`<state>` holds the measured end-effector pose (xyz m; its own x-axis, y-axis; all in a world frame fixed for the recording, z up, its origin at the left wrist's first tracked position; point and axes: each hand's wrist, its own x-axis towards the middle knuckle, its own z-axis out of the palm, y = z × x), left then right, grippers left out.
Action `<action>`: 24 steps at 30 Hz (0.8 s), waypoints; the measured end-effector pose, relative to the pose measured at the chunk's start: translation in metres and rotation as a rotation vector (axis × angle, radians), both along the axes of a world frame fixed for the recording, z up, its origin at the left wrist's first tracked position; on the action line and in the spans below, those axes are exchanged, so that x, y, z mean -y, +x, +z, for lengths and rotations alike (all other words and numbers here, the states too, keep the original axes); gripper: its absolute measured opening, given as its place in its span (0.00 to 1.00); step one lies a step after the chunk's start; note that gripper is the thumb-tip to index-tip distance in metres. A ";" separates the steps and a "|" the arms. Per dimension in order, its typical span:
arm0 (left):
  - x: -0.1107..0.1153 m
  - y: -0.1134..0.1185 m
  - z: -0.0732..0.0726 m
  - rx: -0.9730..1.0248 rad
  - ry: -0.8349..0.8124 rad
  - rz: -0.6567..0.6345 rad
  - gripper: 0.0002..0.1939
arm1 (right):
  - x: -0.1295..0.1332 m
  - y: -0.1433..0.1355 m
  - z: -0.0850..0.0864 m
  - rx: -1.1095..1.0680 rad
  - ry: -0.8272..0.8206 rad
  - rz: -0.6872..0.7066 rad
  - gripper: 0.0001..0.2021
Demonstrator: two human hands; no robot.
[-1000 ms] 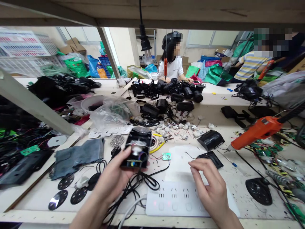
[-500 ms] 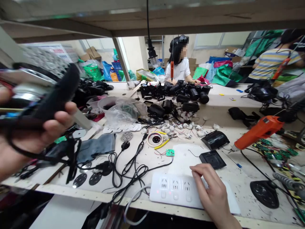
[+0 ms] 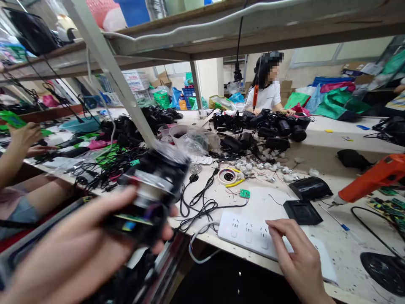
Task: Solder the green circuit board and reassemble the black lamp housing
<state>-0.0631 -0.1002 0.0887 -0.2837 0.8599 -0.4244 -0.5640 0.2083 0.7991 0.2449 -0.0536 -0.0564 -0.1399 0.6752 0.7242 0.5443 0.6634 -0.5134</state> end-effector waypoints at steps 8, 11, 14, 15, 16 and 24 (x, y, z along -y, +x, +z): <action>0.007 0.037 -0.096 0.112 -0.158 -0.176 0.15 | 0.004 -0.002 -0.005 0.059 -0.030 0.017 0.06; 0.008 0.031 -0.112 0.145 -0.148 -0.118 0.16 | -0.003 -0.013 -0.004 0.084 -0.036 0.067 0.07; 0.007 0.028 -0.116 0.157 -0.145 -0.138 0.15 | -0.008 -0.026 -0.002 0.115 -0.050 0.136 0.07; 0.006 0.028 -0.116 0.159 -0.143 -0.155 0.15 | -0.009 -0.030 -0.001 0.121 -0.058 0.150 0.07; 0.005 0.029 -0.115 0.164 -0.141 -0.175 0.15 | -0.011 -0.034 0.000 0.123 -0.063 0.158 0.07; -0.012 0.069 -0.095 0.451 -0.068 -0.495 0.16 | -0.006 -0.028 -0.012 0.104 -0.187 0.139 0.08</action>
<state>0.0059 -0.0883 -0.0059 0.3550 0.8099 -0.4670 -0.6643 0.5700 0.4835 0.2169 -0.0480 -0.0683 -0.3080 0.7654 0.5651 0.5107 0.6342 -0.5805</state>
